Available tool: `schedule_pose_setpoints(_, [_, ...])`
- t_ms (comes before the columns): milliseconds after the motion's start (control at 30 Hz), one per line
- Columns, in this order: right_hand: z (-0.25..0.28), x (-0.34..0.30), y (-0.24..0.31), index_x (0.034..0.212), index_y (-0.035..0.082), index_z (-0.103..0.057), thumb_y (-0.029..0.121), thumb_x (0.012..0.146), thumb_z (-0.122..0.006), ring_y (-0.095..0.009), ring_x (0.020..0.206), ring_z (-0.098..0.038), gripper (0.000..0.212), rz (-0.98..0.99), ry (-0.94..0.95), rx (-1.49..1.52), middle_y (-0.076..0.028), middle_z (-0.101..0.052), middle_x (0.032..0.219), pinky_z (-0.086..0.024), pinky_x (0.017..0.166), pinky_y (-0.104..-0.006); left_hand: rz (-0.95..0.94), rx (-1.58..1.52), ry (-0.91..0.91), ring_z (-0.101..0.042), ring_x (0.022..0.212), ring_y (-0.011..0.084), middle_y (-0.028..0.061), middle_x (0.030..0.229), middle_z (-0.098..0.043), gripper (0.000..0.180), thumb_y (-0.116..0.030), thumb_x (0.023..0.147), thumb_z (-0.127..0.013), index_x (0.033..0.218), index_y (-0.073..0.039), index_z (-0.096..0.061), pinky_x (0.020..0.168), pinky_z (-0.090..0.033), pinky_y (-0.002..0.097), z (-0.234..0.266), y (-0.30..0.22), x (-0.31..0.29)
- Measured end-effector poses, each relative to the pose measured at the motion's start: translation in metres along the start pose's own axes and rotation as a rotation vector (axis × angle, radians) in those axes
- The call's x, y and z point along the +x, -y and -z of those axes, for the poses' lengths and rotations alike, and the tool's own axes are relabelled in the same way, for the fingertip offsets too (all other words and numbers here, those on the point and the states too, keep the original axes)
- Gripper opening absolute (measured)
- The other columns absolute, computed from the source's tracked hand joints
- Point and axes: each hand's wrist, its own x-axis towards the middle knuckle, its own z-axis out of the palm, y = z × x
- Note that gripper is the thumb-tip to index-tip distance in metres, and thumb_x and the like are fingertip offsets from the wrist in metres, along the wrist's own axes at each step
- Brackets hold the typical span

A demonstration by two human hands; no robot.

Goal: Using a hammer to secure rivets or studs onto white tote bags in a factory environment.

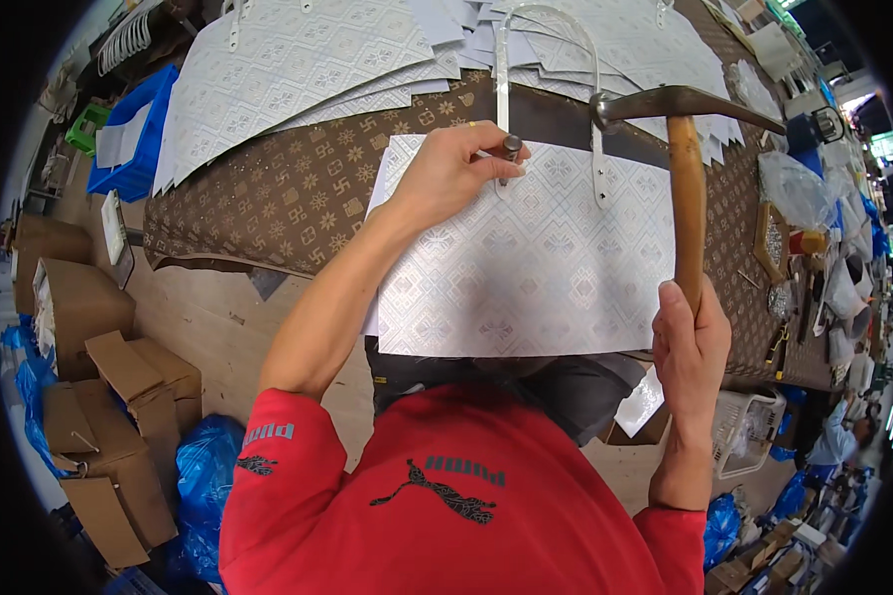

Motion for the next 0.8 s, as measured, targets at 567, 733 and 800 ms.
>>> schedule_pose_setpoints(567, [0.005,0.008,-0.008,0.091,0.003,-0.055,0.024,0.103,-0.060,-0.006,0.052,-0.048,0.024,0.159,0.056,-0.369,0.001,-0.054,0.062,-0.035,0.045,-0.0272,0.005,0.113,0.041,-0.065,0.083,0.0106,0.0034,0.090,-0.070,0.016,-0.001,0.088,-0.070,0.104,-0.001,-0.072,0.077,-0.051,0.0258,-0.011,0.003,0.003])
schedule_pose_setpoints(733, [0.028,-0.001,-0.002,0.094,0.006,-0.054,0.023,0.104,-0.059,-0.001,0.046,-0.035,0.020,0.077,-0.204,-0.011,0.007,-0.039,0.060,-0.026,0.041,-0.0191,-0.079,-0.044,0.066,-0.064,0.085,0.0110,0.0029,0.091,-0.069,0.014,-0.001,0.089,-0.070,0.103,0.001,-0.072,0.079,-0.051,0.0266,-0.060,-0.016,0.050])
schedule_pose_setpoints(800, [0.035,-0.001,-0.002,0.094,0.007,-0.054,0.022,0.105,-0.058,0.000,0.047,-0.034,0.019,-0.009,-0.224,0.100,0.008,-0.040,0.061,-0.026,0.042,-0.0183,-0.073,-0.060,0.105,-0.064,0.085,0.0111,0.0033,0.091,-0.069,0.014,-0.001,0.089,-0.070,0.103,0.001,-0.071,0.079,-0.051,0.0267,-0.074,-0.011,0.071])
